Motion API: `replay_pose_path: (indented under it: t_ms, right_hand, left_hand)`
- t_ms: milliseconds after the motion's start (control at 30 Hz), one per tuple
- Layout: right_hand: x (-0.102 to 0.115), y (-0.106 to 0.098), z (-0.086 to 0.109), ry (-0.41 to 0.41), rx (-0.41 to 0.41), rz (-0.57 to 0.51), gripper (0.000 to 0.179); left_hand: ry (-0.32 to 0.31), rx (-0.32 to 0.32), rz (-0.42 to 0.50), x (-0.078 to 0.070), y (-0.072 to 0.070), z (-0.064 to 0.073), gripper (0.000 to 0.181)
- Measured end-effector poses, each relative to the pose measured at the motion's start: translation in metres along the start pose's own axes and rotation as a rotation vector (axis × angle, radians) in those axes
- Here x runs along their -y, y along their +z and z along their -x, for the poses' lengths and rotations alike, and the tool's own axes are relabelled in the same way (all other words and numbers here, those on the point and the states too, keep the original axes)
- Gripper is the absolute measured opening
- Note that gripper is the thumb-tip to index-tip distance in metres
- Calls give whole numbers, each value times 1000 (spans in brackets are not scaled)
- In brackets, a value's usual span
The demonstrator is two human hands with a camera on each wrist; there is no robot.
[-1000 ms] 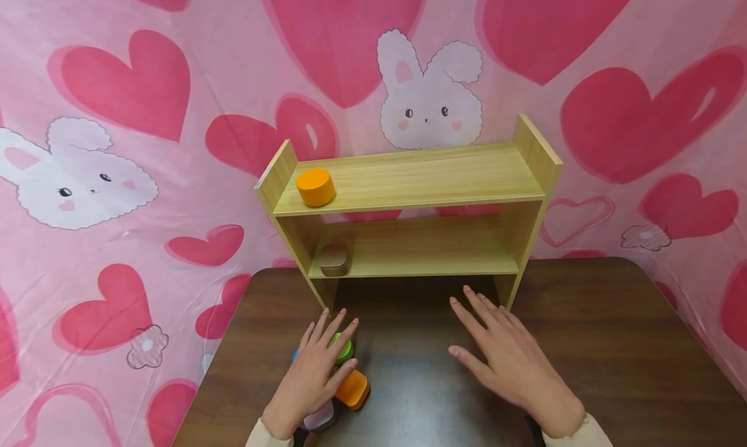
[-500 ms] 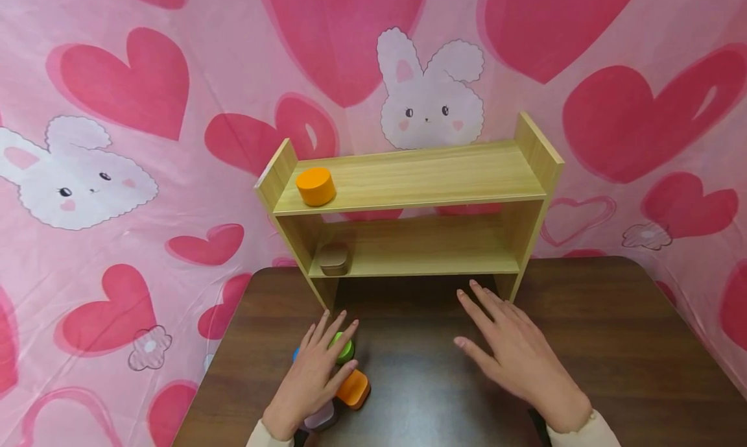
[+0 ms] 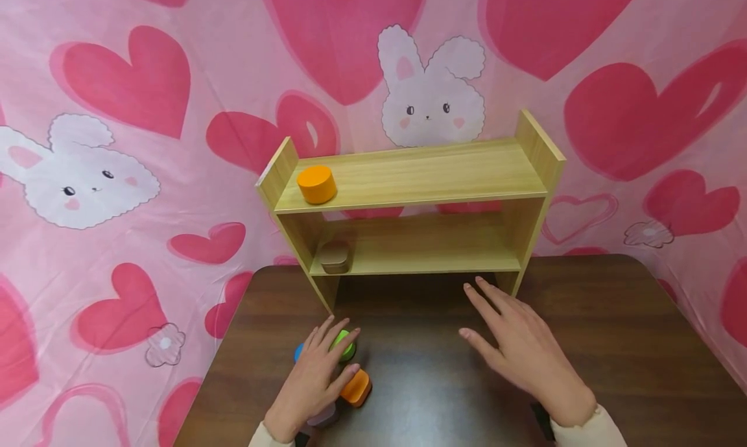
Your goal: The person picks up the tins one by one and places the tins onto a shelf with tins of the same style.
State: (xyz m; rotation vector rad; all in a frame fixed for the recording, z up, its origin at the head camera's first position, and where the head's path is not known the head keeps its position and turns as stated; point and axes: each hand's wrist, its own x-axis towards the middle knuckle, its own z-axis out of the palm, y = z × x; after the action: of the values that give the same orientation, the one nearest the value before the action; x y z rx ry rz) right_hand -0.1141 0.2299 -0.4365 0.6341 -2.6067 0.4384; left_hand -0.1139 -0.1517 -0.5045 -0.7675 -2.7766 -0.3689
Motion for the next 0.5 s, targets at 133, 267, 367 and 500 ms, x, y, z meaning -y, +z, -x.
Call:
replay_pose_path:
  t_ms: [133,267,367,500]
  right_hand:
    - [0,-1,-1,14,-11,2,79]
    - [-1,-3,-2,29,-22,3,80]
    - [-2,-4,-3,42,-34,4,80]
    - [-4,-5,-3,57,-61,-1,81]
  left_hand:
    - [18,-24,6,0,1,1,55]
    - [20,-21,-2,-1,2,1,55]
    - [24,-24,-15,-1,2,2,54]
    - [47,-57,-39,-1,4,2,52]
